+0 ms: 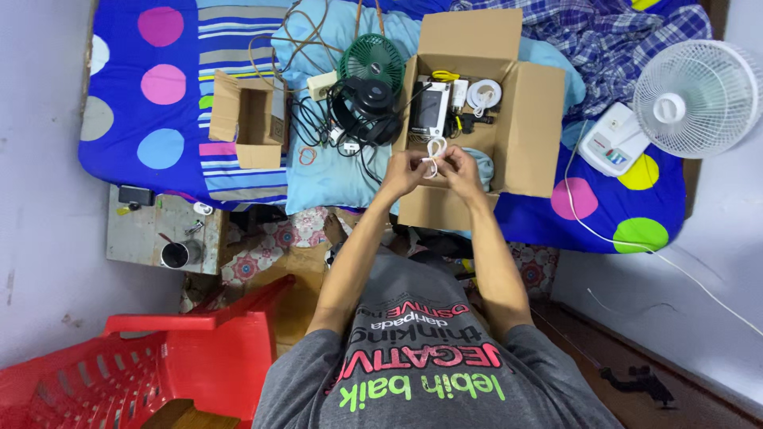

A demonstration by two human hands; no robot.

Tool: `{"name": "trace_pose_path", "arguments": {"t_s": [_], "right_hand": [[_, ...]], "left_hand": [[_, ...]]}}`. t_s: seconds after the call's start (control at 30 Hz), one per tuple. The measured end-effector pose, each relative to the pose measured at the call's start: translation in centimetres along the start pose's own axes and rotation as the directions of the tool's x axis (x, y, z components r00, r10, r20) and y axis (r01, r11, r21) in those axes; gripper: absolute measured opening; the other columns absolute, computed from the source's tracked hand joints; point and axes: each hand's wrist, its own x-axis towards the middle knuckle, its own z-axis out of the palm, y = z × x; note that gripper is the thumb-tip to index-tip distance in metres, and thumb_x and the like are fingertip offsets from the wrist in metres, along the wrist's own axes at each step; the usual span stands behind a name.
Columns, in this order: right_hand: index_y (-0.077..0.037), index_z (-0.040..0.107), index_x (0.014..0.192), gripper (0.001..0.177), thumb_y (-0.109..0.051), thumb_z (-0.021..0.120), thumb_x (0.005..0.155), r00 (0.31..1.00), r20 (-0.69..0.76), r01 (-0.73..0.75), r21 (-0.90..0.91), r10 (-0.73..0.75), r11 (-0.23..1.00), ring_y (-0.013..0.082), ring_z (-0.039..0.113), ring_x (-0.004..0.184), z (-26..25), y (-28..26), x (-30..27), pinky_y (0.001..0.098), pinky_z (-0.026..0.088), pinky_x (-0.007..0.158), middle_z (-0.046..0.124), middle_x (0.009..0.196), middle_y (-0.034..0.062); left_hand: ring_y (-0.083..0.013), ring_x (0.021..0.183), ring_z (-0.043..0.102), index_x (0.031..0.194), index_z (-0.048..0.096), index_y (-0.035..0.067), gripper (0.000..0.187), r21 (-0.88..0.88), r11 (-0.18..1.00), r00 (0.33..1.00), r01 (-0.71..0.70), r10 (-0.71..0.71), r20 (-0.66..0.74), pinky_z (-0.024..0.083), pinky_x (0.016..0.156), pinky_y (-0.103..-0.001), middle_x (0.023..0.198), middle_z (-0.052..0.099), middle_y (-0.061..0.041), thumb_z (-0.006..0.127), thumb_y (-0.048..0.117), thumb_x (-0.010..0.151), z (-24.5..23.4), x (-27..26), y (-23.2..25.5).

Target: The person sorts through a cardboard box containing various electronic accessories and small appliances. They pick up items such as power adapters, cables, a small fan, and a pair of scissors, inspecting them briefly before placing them back into the box or onto the bed surface.

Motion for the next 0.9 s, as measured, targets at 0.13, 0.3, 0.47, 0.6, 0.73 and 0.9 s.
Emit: {"name": "trace_pose_path", "arguments": {"t_s": [0.13, 0.3, 0.47, 0.6, 0.73, 0.9], "right_hand": [[-0.009, 0.063, 0.105, 0.009, -0.012, 0.071, 0.105, 0.987, -0.085, -0.099, 0.338, 0.136, 0.936, 0.0167, 0.075, 0.106, -0.5, -1.6, 0.4, 0.0344, 0.066, 0.09, 0.073, 0.106, 0.0023], [-0.01, 0.062, 0.105, 0.011, -0.014, 0.072, 0.104, 0.96, -0.21, -0.138, 0.218, 0.184, 0.966, 0.0169, 0.078, 0.104, -0.8, -2.6, 1.7, 0.0344, 0.066, 0.084, 0.079, 0.11, 0.0053], [-0.005, 0.069, 0.11, 0.013, -0.006, 0.079, 0.102, 0.992, 0.053, -0.118, -0.009, 0.118, 0.993, 0.0159, 0.078, 0.087, 8.8, 1.3, 4.8, 0.0305, 0.066, 0.075, 0.078, 0.099, 0.0087], [-0.002, 0.074, 0.108, 0.018, -0.002, 0.085, 0.095, 0.984, 0.161, -0.057, -0.136, 0.079, 0.989, 0.0135, 0.077, 0.084, 20.0, 3.1, 7.8, 0.0286, 0.062, 0.076, 0.081, 0.093, 0.0077], [-0.003, 0.076, 0.101, 0.015, -0.002, 0.085, 0.09, 0.974, 0.167, -0.113, -0.236, 0.155, 0.965, 0.0126, 0.079, 0.08, 28.3, 3.6, 10.7, 0.0294, 0.063, 0.074, 0.082, 0.089, 0.0071], [-0.009, 0.083, 0.102, 0.015, -0.008, 0.088, 0.088, 0.964, -0.004, -0.238, -0.462, 0.267, 0.854, 0.0132, 0.078, 0.079, 33.3, 4.0, 12.8, 0.0329, 0.061, 0.074, 0.085, 0.091, 0.0078]], "left_hand": [[-0.0309, 0.077, 0.079, 0.105, 0.087, 0.006, 0.017, 0.243, 0.966, 0.996, 0.084, -0.071, -0.062, 0.06, 0.075, -0.043, 0.088, 0.08, -0.021, 0.078, 0.02, 0.101, -2.1, 0.8, -3.6], [-0.0198, 0.076, 0.078, 0.107, 0.084, 0.006, 0.017, 0.07, 0.991, 0.907, 0.111, -0.072, -0.416, 0.059, 0.07, -0.034, 0.086, 0.082, -0.013, 0.077, 0.013, 0.093, -10.8, -0.3, -8.8], [-0.0074, 0.073, 0.057, 0.113, 0.082, 0.003, 0.014, -0.304, 0.942, 0.803, 0.14, -0.288, -0.521, 0.045, 0.062, -0.028, 0.084, 0.071, 0.0, 0.075, 0.008, 0.102, -18.8, -1.7, -10.4], [-0.0069, 0.079, 0.06, 0.114, 0.078, 0.002, 0.012, -0.422, 0.905, 0.766, 0.043, -0.301, -0.568, 0.048, 0.065, -0.025, 0.09, 0.072, 0.001, 0.075, 0.009, 0.105, -23.4, -3.2, -11.2], [-0.0098, 0.083, 0.068, 0.116, 0.069, 0.004, 0.013, -0.625, 0.778, 0.777, 0.068, -0.434, -0.456, 0.058, 0.068, -0.028, 0.095, 0.074, -0.004, 0.072, 0.013, 0.106, -27.4, -4.7, -11.4], [-0.0143, 0.084, 0.076, 0.116, 0.054, 0.011, 0.019, -0.585, 0.794, 0.818, 0.166, -0.442, -0.368, 0.066, 0.067, -0.036, 0.104, 0.071, -0.005, 0.068, 0.021, 0.106, -32.0, -5.8, -8.2]]}}
